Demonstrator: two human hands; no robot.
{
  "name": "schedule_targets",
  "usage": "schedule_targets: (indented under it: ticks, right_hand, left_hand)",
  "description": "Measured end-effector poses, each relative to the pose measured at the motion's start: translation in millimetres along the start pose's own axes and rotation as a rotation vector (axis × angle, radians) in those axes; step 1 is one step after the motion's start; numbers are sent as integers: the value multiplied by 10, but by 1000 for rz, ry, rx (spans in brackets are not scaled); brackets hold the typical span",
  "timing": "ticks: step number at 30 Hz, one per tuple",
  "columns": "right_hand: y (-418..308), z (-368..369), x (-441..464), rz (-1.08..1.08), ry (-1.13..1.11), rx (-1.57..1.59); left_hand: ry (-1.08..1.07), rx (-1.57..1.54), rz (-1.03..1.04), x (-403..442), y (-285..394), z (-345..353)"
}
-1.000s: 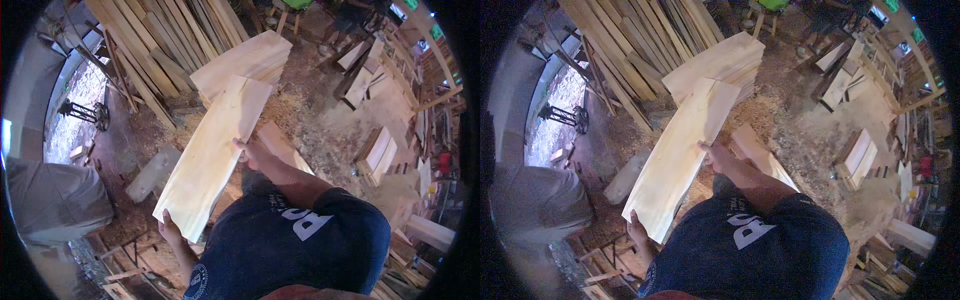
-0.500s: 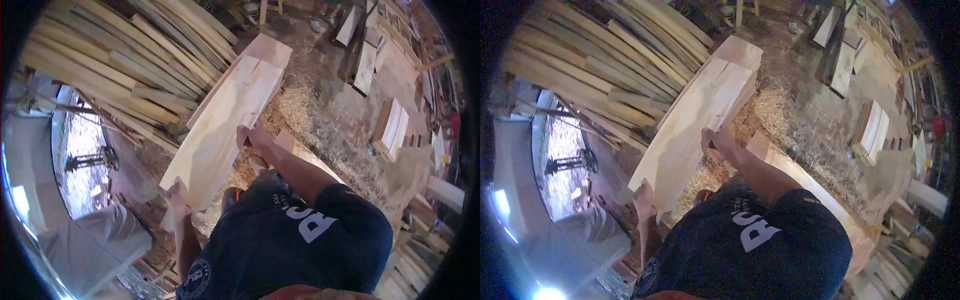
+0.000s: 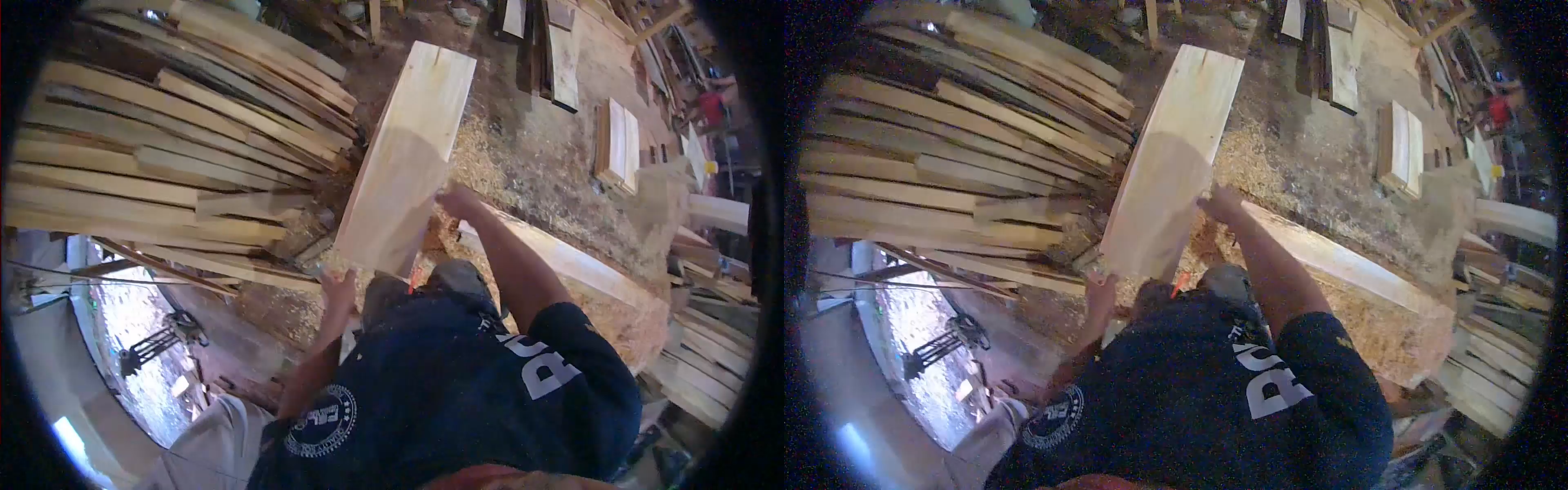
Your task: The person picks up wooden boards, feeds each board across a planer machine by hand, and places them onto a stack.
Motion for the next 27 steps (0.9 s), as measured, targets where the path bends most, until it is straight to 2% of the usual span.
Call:
schedule_targets:
  ticks: [1,3,4,5,7,9,11,12,15,18,21,22,23,25,26,27]
  right_hand:
    - [132,319,30,-5,-52,-176]
    - [-297,368,-550,8,51,122]
    - [-376,554,-687,98,-30,324]
    - [-473,607,-752,103,23,338]
    - [-601,683,-832,132,64,370]
    - [-695,733,-867,181,35,396]
    - [-801,759,-887,170,44,696]
    - [-765,736,-855,191,32,418]
    - [-761,836,-903,135,79,537]
    - [-506,1005,-942,208,55,369]
    - [-985,863,-1146,146,6,253]
    - [-876,1021,-1093,72,20,40]
    - [-672,1139,-1171,84,24,98]
    - [-951,1092,-1336,106,34,213]
    - [-906,1124,-1359,208,60,223]
    - [-909,1110,-1349,200,64,237]
  left_hand:
    - [-24,119,93,57,56,-152]
    - [-71,339,291,243,460,-368]
    - [-126,279,414,350,614,-336]
    - [-177,218,532,445,774,-292]
    - [-327,238,602,514,1166,-94]
    - [-300,241,773,733,1118,366]
    - [-399,249,560,677,1147,503]
    - [-447,252,455,649,1163,514]
    - [-518,208,415,586,1145,415]
    - [-416,164,523,509,955,409]
    - [-463,65,458,455,783,272]
    - [-479,54,427,440,667,249]
    - [-494,47,397,420,549,203]
    - [-499,48,373,359,512,131]
    - [-485,56,377,327,547,68]
    - [-471,66,379,309,571,23]
Point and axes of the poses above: each hand's wrist, its own x-axis towards the middle knuckle, its own z-axis out of the palm, y = z × x, the point moved 8 cm from there along x, towards the middle knuckle, and after that the axes turned 5 degrees about -z, right-handed, at the moved point
